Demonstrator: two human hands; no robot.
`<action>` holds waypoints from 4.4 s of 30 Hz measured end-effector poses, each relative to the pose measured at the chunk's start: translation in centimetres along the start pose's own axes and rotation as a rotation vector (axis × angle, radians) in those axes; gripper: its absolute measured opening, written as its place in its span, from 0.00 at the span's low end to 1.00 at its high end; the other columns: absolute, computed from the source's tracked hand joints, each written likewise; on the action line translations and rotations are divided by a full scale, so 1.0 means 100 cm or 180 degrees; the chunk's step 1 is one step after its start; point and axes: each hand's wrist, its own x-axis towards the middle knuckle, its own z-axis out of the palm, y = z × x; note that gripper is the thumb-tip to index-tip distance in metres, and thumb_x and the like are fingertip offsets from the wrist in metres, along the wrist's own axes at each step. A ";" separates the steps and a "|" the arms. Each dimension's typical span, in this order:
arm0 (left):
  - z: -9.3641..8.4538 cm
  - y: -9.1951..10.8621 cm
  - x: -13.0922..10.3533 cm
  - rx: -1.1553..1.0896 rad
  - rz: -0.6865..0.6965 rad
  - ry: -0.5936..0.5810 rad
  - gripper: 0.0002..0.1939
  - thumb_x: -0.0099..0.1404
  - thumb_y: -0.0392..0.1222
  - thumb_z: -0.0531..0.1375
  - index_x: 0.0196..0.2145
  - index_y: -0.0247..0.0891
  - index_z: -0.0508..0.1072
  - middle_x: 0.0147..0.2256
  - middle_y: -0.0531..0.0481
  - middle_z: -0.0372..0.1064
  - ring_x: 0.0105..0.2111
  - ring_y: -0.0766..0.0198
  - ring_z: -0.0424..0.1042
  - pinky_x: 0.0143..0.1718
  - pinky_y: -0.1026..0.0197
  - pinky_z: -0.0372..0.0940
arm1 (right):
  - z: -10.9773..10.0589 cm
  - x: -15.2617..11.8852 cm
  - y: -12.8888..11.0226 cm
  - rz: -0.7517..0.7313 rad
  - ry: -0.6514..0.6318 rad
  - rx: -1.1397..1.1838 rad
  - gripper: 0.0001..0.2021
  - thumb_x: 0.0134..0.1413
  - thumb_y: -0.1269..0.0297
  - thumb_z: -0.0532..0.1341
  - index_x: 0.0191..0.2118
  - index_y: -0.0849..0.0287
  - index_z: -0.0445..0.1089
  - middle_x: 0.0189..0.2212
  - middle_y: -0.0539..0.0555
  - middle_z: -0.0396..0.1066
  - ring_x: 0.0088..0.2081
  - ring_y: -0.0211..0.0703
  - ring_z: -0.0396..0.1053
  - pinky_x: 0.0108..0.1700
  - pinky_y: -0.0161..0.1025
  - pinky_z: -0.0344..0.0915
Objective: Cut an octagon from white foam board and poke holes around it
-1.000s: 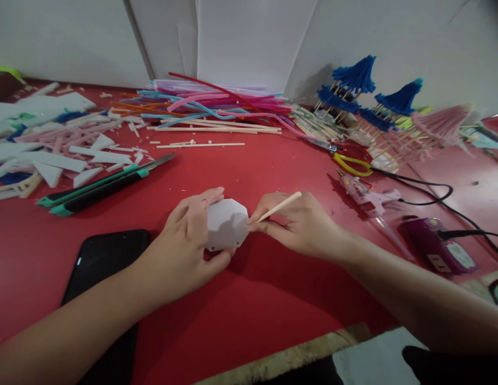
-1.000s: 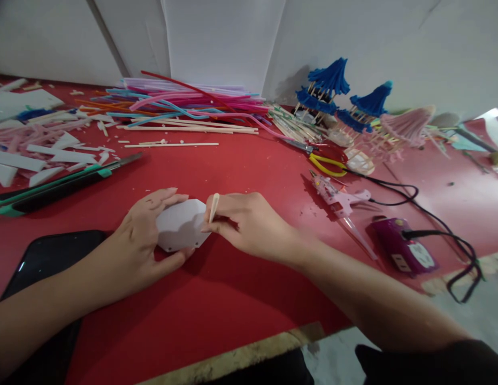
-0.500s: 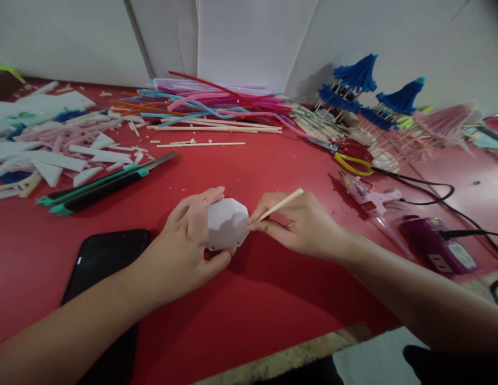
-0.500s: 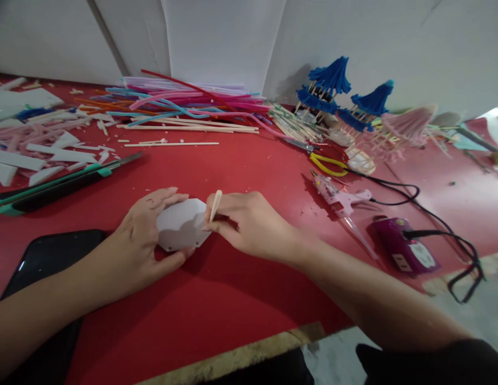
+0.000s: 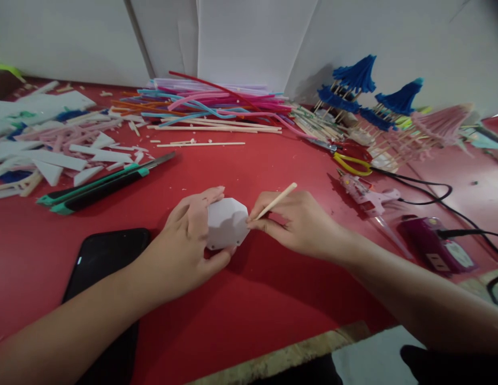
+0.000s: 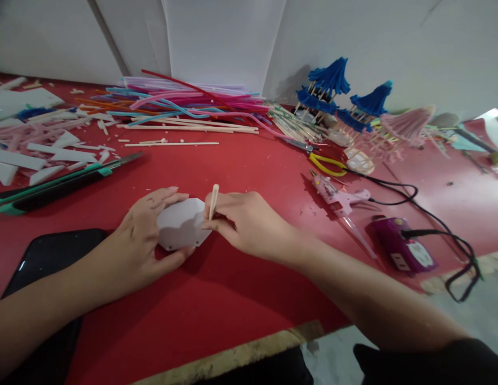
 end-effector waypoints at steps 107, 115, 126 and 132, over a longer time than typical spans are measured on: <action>-0.010 0.007 0.007 -0.0125 0.0195 -0.0543 0.17 0.68 0.46 0.54 0.52 0.43 0.71 0.58 0.40 0.62 0.54 0.44 0.60 0.53 0.38 0.59 | 0.025 -0.003 0.022 -0.0043 0.1290 -0.0286 0.03 0.60 0.66 0.60 0.36 0.56 0.71 0.34 0.50 0.77 0.35 0.40 0.76 0.38 0.35 0.72; -0.011 0.007 0.008 -0.0162 0.0110 -0.0622 0.17 0.68 0.47 0.54 0.53 0.47 0.70 0.59 0.44 0.60 0.56 0.46 0.58 0.56 0.40 0.57 | 0.025 -0.003 0.021 -0.0099 0.1193 -0.0310 0.03 0.61 0.67 0.59 0.36 0.55 0.70 0.34 0.50 0.77 0.34 0.40 0.76 0.38 0.34 0.72; -0.010 0.007 0.003 -0.0178 0.0103 -0.0552 0.15 0.65 0.43 0.57 0.50 0.43 0.71 0.59 0.40 0.61 0.55 0.44 0.58 0.54 0.38 0.59 | 0.028 0.000 0.024 -0.0178 0.1142 -0.0057 0.03 0.61 0.68 0.58 0.36 0.56 0.68 0.34 0.51 0.76 0.35 0.39 0.76 0.38 0.34 0.71; -0.020 0.010 0.010 -0.0857 -0.0110 0.0071 0.04 0.64 0.40 0.60 0.33 0.41 0.66 0.45 0.45 0.70 0.47 0.55 0.66 0.48 0.50 0.62 | 0.030 0.001 0.023 -0.0152 0.1156 -0.0099 0.04 0.60 0.69 0.57 0.36 0.55 0.68 0.34 0.52 0.77 0.33 0.42 0.76 0.36 0.37 0.73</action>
